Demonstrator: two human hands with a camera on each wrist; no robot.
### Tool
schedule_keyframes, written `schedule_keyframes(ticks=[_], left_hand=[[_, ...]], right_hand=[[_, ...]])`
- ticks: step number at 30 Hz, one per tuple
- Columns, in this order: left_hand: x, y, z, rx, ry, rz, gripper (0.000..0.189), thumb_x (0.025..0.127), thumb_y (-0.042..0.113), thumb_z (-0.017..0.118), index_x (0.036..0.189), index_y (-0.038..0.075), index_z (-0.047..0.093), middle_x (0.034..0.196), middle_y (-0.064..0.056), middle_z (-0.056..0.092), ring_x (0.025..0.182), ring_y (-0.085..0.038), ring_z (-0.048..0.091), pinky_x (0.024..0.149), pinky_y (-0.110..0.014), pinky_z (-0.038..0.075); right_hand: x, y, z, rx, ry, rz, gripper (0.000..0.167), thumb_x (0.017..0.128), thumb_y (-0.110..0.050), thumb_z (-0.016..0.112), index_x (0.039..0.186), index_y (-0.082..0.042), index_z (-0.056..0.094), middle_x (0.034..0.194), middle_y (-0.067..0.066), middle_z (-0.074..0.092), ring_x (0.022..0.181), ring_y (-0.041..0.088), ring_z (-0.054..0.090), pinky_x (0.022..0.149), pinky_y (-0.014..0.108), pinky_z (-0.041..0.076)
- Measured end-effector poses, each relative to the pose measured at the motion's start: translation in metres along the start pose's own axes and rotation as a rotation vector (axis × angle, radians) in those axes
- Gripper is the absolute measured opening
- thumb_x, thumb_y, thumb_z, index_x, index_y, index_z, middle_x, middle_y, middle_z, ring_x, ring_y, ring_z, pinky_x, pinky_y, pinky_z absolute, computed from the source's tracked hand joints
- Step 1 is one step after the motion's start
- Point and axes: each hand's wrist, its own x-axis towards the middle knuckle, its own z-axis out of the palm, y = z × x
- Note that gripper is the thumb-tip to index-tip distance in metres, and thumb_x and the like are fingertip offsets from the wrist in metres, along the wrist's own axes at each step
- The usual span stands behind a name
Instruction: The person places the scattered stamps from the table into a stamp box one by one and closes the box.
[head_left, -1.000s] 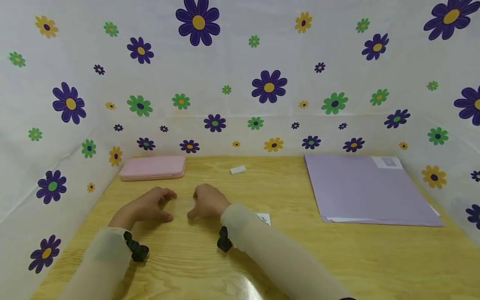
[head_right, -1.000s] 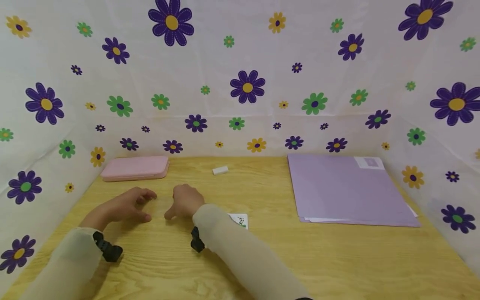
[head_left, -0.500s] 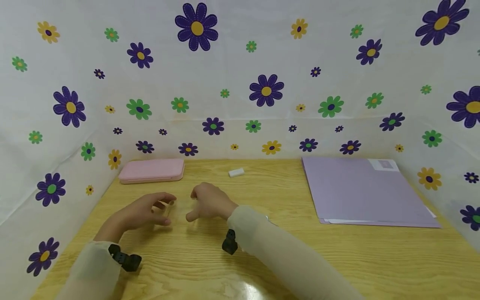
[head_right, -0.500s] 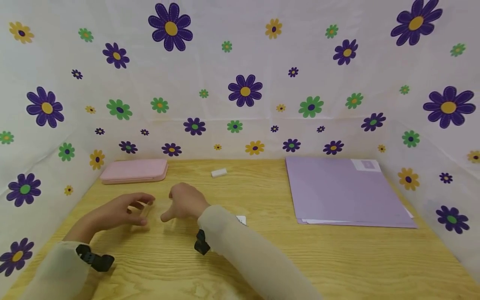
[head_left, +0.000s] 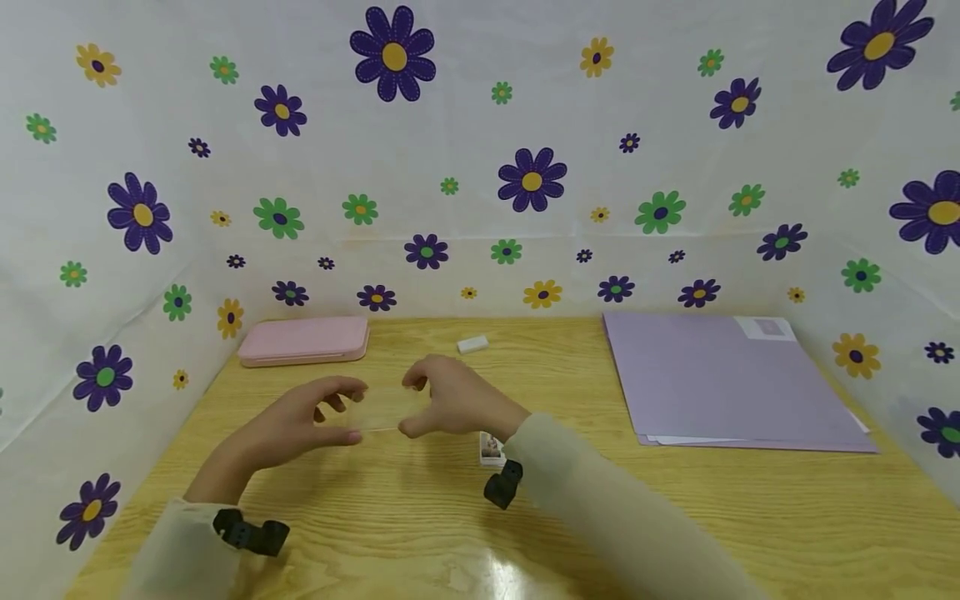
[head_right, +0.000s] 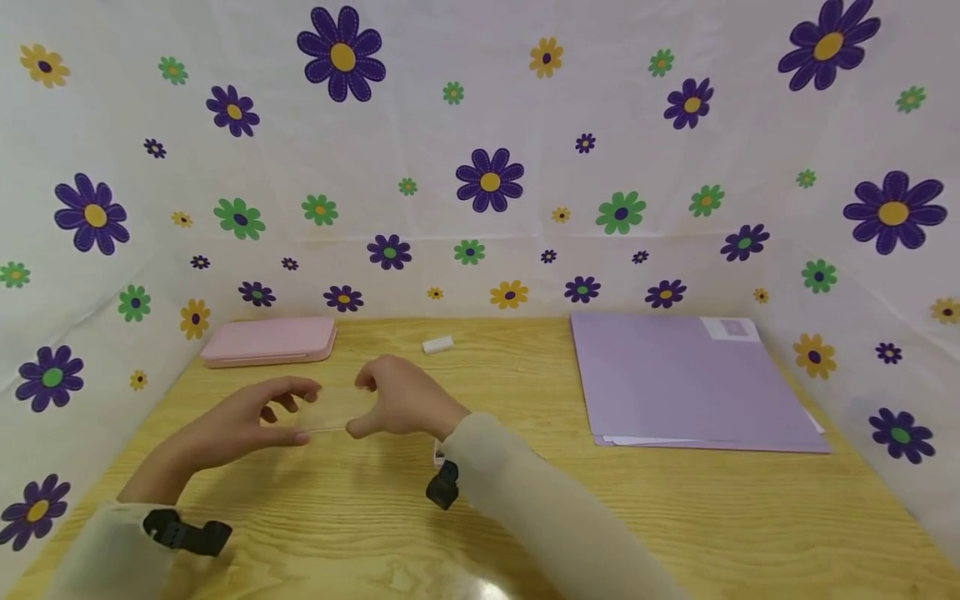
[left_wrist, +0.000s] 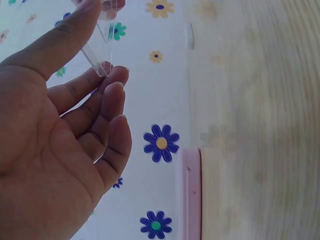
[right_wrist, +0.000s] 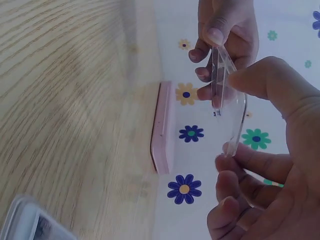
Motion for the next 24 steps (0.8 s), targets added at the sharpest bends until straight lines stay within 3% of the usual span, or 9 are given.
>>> schedule_keyframes(ticks=[10,24], left_hand=[[0.014,0.032,0.013,0.027,0.071,0.093,0.057,0.086,0.037,0.078,0.134,0.017,0.055,0.121,0.002,0.058,0.107,-0.021,0.053,0.087,-0.044,0.045],[0.035,0.066,0.038,-0.037,0.092,0.198,0.06,0.085,0.038,0.079,0.137,0.022,0.054,0.123,0.006,0.058,0.107,-0.015,0.053,0.086,-0.044,0.046]], right_hand=[[-0.039,0.016,-0.021,0.069,0.082,-0.056,0.054,0.082,-0.034,0.079,0.129,-0.015,0.06,0.118,-0.006,0.057,0.095,0.015,0.05,0.079,0.033,0.047],[-0.085,0.041,-0.043,0.116,0.203,-0.078,0.049,0.079,-0.027,0.081,0.124,-0.019,0.062,0.117,-0.01,0.057,0.096,0.017,0.05,0.076,0.039,0.047]])
